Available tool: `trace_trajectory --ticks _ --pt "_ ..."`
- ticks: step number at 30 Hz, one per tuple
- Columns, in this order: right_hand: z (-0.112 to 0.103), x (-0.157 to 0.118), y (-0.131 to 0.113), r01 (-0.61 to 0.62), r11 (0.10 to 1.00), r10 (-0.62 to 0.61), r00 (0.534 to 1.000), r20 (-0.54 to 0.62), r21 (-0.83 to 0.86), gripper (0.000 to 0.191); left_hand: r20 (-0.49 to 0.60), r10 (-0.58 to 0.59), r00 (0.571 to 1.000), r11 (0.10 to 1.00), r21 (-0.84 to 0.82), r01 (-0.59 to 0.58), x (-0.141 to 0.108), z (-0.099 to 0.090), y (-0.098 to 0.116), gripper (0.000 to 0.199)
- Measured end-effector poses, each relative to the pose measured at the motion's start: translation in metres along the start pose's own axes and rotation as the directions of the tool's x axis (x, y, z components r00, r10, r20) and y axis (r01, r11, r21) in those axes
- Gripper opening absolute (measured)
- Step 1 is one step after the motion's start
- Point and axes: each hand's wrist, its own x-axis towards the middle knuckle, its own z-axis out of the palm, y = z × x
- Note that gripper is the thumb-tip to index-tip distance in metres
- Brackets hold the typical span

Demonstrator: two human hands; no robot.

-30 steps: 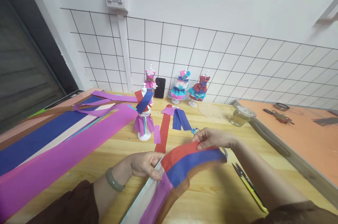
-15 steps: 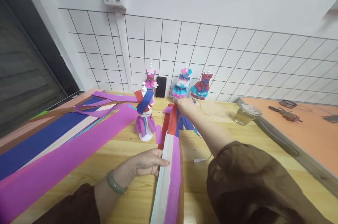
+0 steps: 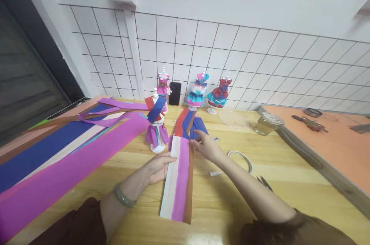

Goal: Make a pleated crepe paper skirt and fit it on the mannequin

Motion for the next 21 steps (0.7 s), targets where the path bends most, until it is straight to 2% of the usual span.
trace_trajectory --ticks 2,4,5,8,10,15,21 --pt "0.003 -0.025 -0.002 -0.187 0.945 0.148 0.976 0.160 0.270 0.055 -0.006 0.015 1.000 1.000 0.009 -0.015 0.000 0.001 0.000 0.016" --pt "0.008 -0.045 -0.006 -0.303 0.847 0.205 0.944 0.259 0.437 0.062 0.026 0.028 0.999 0.999 0.017 -0.028 -0.001 0.003 0.001 0.016" --pt "0.012 -0.052 -0.008 -0.321 0.797 0.203 0.940 0.274 0.511 0.065 0.056 0.028 0.998 0.999 0.018 -0.030 -0.001 0.003 0.001 0.016" --pt "0.023 -0.065 -0.008 -0.269 0.703 0.156 0.961 0.227 0.659 0.073 0.139 0.016 0.990 1.000 0.014 -0.018 -0.002 0.004 0.002 0.019" --pt "0.031 -0.068 -0.004 -0.224 0.677 0.131 0.974 0.185 0.701 0.078 0.145 0.011 0.989 1.000 0.018 -0.013 -0.003 0.004 0.002 0.022" --pt "0.041 -0.071 0.004 -0.160 0.685 0.121 0.987 0.106 0.711 0.076 0.140 0.010 0.990 0.999 0.034 -0.015 -0.003 0.002 0.001 0.023" --pt "0.041 -0.065 0.004 -0.090 0.680 0.133 0.991 -0.002 0.727 0.072 0.084 0.025 0.996 1.000 -0.008 -0.025 0.000 0.000 0.001 0.024"
